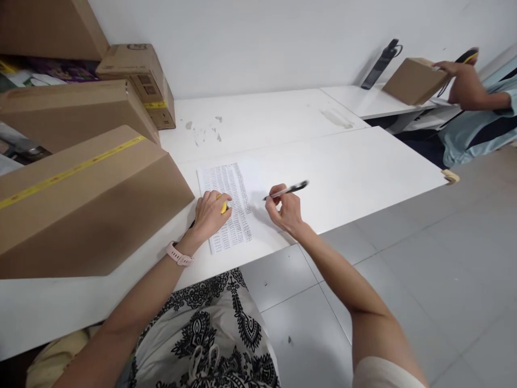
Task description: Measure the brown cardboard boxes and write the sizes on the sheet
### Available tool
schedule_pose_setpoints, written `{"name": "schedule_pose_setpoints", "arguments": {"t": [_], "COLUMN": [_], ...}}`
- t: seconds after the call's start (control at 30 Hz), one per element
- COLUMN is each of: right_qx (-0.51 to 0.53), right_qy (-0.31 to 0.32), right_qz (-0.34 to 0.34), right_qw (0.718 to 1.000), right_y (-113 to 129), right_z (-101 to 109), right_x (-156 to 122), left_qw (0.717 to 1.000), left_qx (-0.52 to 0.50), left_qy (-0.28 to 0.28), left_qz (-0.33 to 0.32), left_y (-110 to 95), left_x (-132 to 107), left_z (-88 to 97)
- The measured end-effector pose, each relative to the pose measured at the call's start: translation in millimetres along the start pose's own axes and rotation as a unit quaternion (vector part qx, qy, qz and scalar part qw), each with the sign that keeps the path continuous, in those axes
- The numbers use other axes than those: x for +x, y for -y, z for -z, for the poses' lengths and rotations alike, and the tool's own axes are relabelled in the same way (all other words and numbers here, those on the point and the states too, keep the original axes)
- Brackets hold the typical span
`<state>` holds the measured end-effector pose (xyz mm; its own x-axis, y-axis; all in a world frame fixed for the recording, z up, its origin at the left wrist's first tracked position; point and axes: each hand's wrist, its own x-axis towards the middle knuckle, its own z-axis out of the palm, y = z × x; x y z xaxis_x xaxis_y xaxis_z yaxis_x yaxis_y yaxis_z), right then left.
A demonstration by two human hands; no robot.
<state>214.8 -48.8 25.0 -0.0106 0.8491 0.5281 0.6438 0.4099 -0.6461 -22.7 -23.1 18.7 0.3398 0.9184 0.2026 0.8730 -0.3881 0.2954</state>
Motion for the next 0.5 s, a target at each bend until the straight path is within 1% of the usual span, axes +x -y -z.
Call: {"name": "schedule_pose_setpoints", "arguments": {"t": [0.03, 0.07, 0.1, 0.13, 0.17, 0.2, 0.27, 0.37, 0.5], "right_qx": [0.091, 0.177, 0.248, 0.297, 0.324, 0.332, 0.317, 0.261, 0.184], "right_qy": [-0.021, -0.019, -0.002, 0.019, 0.039, 0.051, 0.057, 0.049, 0.045], "right_qz": [-0.072, -0.136, -0.187, -0.225, -0.250, -0.266, -0.277, -0.272, -0.249], "right_qw": [0.993, 0.975, 0.951, 0.928, 0.912, 0.903, 0.905, 0.925, 0.950], "right_y": [4, 8, 12, 15, 18, 19, 20, 19, 22], "right_z": [-3, -8, -13, -18, -23, -27, -34, -39, -39], "right_x": [-5, -9, -13, -16, -19, -21, -24, -26, -26], "left_qw": [1.000, 1.000, 1.000, 1.000, 0.999, 0.999, 0.998, 0.998, 0.998], "left_qx": [0.002, 0.005, 0.009, 0.015, 0.022, 0.030, 0.045, 0.053, 0.049], "left_qy": [-0.001, -0.002, -0.004, -0.006, -0.010, -0.015, -0.025, -0.033, -0.029], "left_qz": [-0.003, -0.006, -0.011, -0.018, -0.027, -0.035, -0.043, -0.032, -0.020], "left_y": [-1, -2, -4, -6, -8, -10, -13, -16, -17], "left_x": [-1, -1, -3, -4, -5, -6, -9, -10, -10], "left_z": [-1.0, -1.7, -2.1, -2.3, -2.5, -2.8, -3.7, -5.5, -6.6]}}
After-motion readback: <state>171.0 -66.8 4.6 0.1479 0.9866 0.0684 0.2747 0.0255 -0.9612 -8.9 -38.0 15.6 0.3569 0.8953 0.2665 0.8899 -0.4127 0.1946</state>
